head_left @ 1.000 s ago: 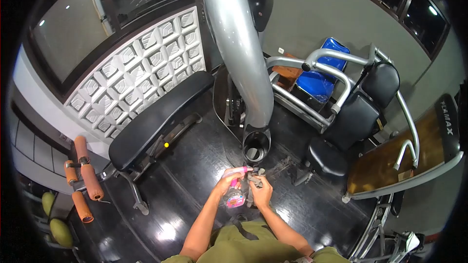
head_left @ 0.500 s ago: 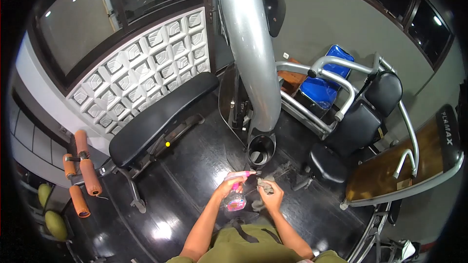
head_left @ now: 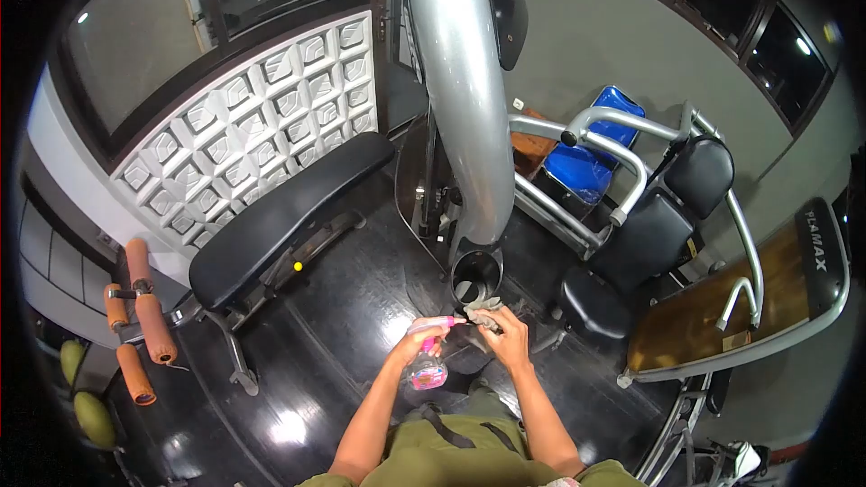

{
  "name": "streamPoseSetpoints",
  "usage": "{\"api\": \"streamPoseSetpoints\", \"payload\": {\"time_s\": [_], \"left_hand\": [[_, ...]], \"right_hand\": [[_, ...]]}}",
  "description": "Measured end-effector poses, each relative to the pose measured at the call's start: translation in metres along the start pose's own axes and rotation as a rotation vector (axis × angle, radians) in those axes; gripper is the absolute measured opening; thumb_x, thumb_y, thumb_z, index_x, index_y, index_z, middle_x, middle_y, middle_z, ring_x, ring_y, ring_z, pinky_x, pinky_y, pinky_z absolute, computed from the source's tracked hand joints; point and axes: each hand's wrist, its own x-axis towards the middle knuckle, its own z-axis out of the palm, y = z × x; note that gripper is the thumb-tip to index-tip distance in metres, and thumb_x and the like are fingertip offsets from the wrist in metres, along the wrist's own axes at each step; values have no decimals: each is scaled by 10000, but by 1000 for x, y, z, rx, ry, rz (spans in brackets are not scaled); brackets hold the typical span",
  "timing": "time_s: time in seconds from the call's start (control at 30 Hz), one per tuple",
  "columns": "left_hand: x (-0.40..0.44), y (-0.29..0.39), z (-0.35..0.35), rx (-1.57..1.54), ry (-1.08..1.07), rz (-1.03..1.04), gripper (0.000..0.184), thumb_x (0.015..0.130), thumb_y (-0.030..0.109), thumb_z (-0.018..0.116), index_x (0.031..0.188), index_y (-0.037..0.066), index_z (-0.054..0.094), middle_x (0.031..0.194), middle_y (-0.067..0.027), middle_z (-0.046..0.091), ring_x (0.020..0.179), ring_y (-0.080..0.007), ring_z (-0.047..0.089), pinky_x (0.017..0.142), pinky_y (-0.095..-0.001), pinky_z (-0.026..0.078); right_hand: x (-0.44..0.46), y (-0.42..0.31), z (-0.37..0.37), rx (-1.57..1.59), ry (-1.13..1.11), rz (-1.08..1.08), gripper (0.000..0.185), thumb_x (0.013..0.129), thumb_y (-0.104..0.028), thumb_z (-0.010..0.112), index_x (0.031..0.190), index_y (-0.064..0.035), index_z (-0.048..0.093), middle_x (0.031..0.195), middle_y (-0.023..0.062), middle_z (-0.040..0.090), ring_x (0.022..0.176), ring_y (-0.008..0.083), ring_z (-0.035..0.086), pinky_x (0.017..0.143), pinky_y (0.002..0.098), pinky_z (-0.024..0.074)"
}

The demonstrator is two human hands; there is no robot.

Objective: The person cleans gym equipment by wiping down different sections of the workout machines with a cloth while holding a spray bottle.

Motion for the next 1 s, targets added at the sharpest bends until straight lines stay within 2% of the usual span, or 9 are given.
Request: {"api": "streamPoseSetpoints", "payload": {"time_s": [0.13,0.23,0.27,0.4,0.5,0.63,0.77,0.93,1.0], "left_hand": [[-5,10,3,-30,-10,-3,379,895,210,629,1213,5,665,727,-4,527,473,-102,503,523,-274,468],[-8,24,17,91,120,41,301,895,179,645,1134,0,685,758,-25,573,482,-105,518,508,-278,469],[-8,33,26,121,175,100,198,896,145,659,1008,-14,691,783,-43,605,486,-112,545,475,-269,457],[3,65,49,255,293,227,181,894,150,678,862,-28,670,745,-41,592,487,-125,595,429,-246,438],[20,75,57,444,339,298,202,889,169,681,828,-23,666,724,-45,586,483,-127,596,434,-261,462],[33,86,65,569,386,275,221,876,172,674,782,-27,649,711,-57,575,492,-130,602,439,-275,484],[31,93,69,626,478,322,196,867,151,678,782,-22,643,725,-53,566,499,-123,595,438,-275,479],[28,98,57,561,461,304,164,853,131,693,789,-12,646,736,-44,563,499,-114,585,441,-270,462],[30,105,57,577,478,305,164,844,128,699,784,-13,640,729,-49,557,514,-127,581,456,-281,450]], "right_hand": [[-7,17,-4,11,4,21,286,742,-85,741,1028,-86,727,967,102,703,883,284,696,791,337,536],[-13,25,-15,76,38,147,277,762,-132,742,1034,-82,729,1004,107,716,932,290,698,838,343,532],[-15,28,-19,110,66,127,264,772,-133,734,1022,-51,715,985,116,719,938,251,698,863,333,515],[-9,31,-36,260,121,250,238,788,-83,676,1023,-43,672,936,100,706,902,181,657,846,312,491],[9,22,-50,340,257,154,280,788,-68,656,1067,-41,643,915,89,696,881,179,649,834,311,490],[33,-2,-75,274,125,222,286,801,-81,683,1079,-39,631,892,70,696,849,151,641,817,297,489],[58,-26,-90,219,21,104,261,775,-84,730,1030,-28,714,914,106,713,868,184,673,829,314,508],[83,-47,-97,-12,-55,-111,329,722,-137,772,1047,-184,756,1106,60,662,901,258,698,765,336,546],[91,-51,-93,-100,-172,-146,337,731,-168,772,1066,-196,749,1107,43,670,889,259,699,757,350,554]]}}
